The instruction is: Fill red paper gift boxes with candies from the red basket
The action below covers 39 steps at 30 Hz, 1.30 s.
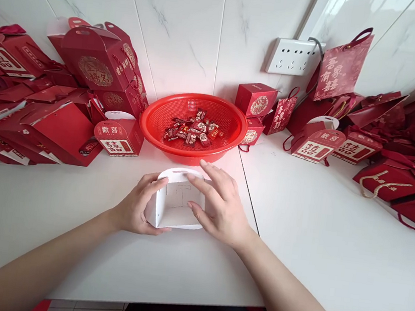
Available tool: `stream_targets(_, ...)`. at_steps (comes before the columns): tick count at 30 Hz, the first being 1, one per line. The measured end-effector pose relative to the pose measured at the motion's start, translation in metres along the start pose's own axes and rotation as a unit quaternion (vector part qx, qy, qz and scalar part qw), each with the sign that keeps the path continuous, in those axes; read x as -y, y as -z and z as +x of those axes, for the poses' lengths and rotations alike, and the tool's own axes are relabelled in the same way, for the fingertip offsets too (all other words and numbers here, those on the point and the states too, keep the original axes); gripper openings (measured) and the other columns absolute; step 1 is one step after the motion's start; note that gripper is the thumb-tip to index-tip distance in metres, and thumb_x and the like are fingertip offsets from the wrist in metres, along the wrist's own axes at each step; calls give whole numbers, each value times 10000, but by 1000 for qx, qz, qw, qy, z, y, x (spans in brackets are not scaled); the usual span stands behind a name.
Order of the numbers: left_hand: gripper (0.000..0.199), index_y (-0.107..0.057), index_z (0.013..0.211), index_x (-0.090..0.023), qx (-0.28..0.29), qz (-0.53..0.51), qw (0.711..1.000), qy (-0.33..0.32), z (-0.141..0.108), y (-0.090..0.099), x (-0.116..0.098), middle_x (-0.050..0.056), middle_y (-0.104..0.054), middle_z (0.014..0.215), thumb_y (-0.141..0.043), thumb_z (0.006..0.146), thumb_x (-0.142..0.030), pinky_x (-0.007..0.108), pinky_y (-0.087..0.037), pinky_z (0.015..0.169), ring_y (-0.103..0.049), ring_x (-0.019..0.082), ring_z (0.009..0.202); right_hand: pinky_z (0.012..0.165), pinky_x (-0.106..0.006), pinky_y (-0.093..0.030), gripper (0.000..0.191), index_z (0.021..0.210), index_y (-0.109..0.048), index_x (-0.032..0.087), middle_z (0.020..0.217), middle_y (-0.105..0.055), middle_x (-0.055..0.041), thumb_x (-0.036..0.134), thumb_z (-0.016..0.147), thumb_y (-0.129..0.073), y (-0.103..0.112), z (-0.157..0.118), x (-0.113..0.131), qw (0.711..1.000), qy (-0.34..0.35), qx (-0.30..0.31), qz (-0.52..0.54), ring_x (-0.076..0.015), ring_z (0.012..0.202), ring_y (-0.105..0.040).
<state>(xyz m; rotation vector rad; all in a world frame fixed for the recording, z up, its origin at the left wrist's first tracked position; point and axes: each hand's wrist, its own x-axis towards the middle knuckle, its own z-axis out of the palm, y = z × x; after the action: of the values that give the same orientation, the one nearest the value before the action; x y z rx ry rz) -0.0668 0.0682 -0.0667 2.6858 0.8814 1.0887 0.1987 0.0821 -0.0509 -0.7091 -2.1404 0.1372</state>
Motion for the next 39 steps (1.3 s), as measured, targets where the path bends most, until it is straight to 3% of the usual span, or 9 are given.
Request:
stream_targets(5,1264,-65,1625,-198,-5,-16,1000,1,-1,0,-1,214,-431,1415,-861,693,-506,500,-517,1045,-494,371,1291,1067,-491,-492,690,1566,-287,265,1439,-493,-152,278,960,-617,-2,-2,2,996,-45,53,56,-306,1319,-508)
stream_targets(8,1249,-91,1621,-217,1,-38,999,28,-1,1,-1,212,-413,1454,-873,687,-495,526,-488,1082,-468,380,1330,998,-484,-545,588,1515,-367,269,1410,-483,-158,301,973,-592,-4,-3,6,991,-102,46,74,-305,1260,-555)
stream_targets(17,1156,-172,1608,-258,-33,-180,973,144,-2,-5,10,165,-207,1640,-856,706,-494,594,-203,1254,-184,413,1530,1145,-551,-402,466,1436,-430,253,1567,-347,-154,385,1002,-540,-6,1,3,989,-131,41,53,-316,1444,-374)
stream_targets(21,973,-287,1558,-252,-42,-265,937,222,-3,-5,16,158,-274,1618,-817,765,-441,548,-291,1230,-265,380,1516,1124,-535,-411,352,1339,-502,236,1524,-410,-164,314,999,-546,4,26,-9,997,-74,-26,-12,-312,1402,-427)
stream_targets(25,1033,-280,1549,-216,-21,-306,919,246,-4,-3,18,191,-333,1589,-850,723,-457,542,-308,1214,-333,381,1482,1131,-457,-407,272,1259,-562,195,1479,-468,-163,289,1009,-512,18,83,-33,997,-2,-47,-68,-287,1386,-448)
stream_targets(28,1069,-293,1543,-215,-6,-306,922,238,-6,-3,17,195,-392,1542,-866,686,-496,562,-320,1195,-399,391,1435,1099,-444,-424,316,1293,-560,169,1485,-468,-166,316,1035,-454,13,134,-64,982,-75,89,-152,-307,1370,-461)
stream_targets(30,1066,-308,1539,-230,-2,-292,928,232,-7,-3,16,188,-395,1530,-860,677,-532,559,-333,1184,-421,391,1415,1063,-453,-444,394,1403,-484,174,1502,-455,-177,325,1041,-450,2,165,-88,913,-179,303,-204,-329,1344,-488)
stream_targets(32,1059,-316,1537,-243,0,-283,932,227,-8,-3,16,183,-383,1524,-846,679,-567,547,-354,1172,-427,389,1406,971,-425,-507,343,1254,-620,151,1310,-612,-192,303,948,-646,-13,189,-110,868,-216,400,-203,-331,1165,-619)
stream_targets(39,1039,-357,1513,-279,5,-263,936,233,-12,-2,15,162,-388,1496,-857,653,-580,550,-360,1163,-436,384,1384,902,-431,-569,323,1257,-618,176,1267,-630,-94,356,988,-620,-56,231,-160,808,-258,492,-196,-226,1063,-651)
